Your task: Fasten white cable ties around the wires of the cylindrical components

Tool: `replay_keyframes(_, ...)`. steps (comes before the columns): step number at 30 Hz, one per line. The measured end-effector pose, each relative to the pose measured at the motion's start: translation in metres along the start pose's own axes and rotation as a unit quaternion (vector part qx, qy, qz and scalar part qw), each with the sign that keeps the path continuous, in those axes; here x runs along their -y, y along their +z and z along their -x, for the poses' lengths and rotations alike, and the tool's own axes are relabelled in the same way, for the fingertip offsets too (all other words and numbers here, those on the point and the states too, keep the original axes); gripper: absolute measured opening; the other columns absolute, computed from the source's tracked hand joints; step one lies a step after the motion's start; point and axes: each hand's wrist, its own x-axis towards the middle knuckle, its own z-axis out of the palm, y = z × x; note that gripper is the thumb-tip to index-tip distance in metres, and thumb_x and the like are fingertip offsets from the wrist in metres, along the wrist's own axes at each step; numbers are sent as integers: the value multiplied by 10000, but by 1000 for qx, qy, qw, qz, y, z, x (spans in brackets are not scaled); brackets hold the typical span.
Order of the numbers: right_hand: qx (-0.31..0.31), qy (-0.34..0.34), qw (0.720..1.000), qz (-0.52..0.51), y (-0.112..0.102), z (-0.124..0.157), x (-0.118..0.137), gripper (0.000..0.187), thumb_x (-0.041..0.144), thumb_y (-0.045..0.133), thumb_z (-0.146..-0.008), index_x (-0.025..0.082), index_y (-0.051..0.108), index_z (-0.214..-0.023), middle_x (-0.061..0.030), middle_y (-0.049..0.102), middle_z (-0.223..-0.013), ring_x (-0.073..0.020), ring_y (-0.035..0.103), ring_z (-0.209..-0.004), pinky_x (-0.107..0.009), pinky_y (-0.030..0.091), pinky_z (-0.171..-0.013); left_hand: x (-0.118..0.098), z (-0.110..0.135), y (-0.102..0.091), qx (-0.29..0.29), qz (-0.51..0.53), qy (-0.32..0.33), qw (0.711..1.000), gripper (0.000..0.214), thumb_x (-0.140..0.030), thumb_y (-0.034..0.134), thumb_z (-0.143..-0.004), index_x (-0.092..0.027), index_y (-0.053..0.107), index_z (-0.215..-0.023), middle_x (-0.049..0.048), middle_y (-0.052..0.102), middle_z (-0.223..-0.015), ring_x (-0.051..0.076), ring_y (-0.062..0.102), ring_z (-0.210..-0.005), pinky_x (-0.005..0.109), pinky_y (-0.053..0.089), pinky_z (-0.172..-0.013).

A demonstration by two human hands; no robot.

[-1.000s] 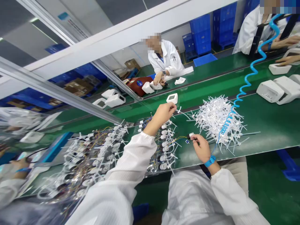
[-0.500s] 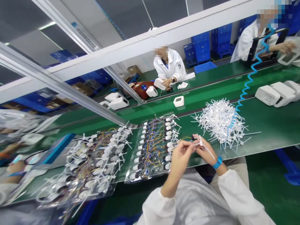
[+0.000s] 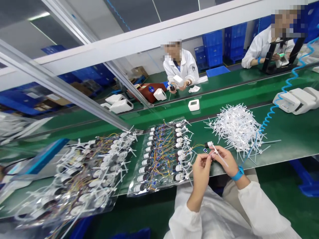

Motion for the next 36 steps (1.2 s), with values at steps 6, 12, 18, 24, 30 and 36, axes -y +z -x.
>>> replay_keyframes(6,-91,-3,996,2,-2,-1,-8,391,458,947,-829,254,829,-1142,-53,811,-1012,-224,750,-896,-343,634,-800,3,-12,0,36,-66,53,996,194,-398,657,-1064,-224,727,-1016,70,785,-986,226,770,-907,347,624,-836)
replay_keyframes(12,-152,-24,988,-16,1,-2,-6,448,447,932,-869,256,782,-1246,-33,789,-992,-196,749,-814,-340,648,-756,15,-22,3,-2,-128,122,984,334,-304,549,-1106,-215,651,-1410,172,705,-1406,221,743,-1007,349,632,-825)
replay_keyframes(18,-200,-14,980,-16,6,-2,-5,431,512,907,-896,221,766,-1181,-88,836,-1018,-230,791,-830,-404,681,-800,34,-40,3,39,-236,118,964,549,-230,597,-1060,-251,542,-1606,161,576,-1667,323,608,-1492,501,538,-1215)
replay_keyframes(24,-201,-21,979,19,6,-8,-3,318,506,864,-934,232,750,-1046,-56,816,-921,-186,719,-723,-312,585,-646,29,-47,6,48,-299,88,949,455,-245,595,-1080,-290,620,-1533,136,696,-1482,318,728,-1272,425,620,-996)
replay_keyframes(30,-181,-13,983,25,4,-8,-3,292,471,892,-914,238,724,-964,-52,813,-965,-191,728,-783,-326,611,-723,23,-40,1,58,-238,94,965,253,-240,568,-1101,-263,698,-1317,106,742,-1306,273,739,-1202,376,588,-1011)
replay_keyframes(36,-178,7,984,17,4,-5,-4,344,457,945,-852,247,718,-1004,-43,818,-965,-205,756,-799,-377,653,-819,23,-31,-11,75,-160,71,982,247,-268,584,-1100,-263,686,-1326,100,782,-1303,262,748,-1185,385,579,-1054)
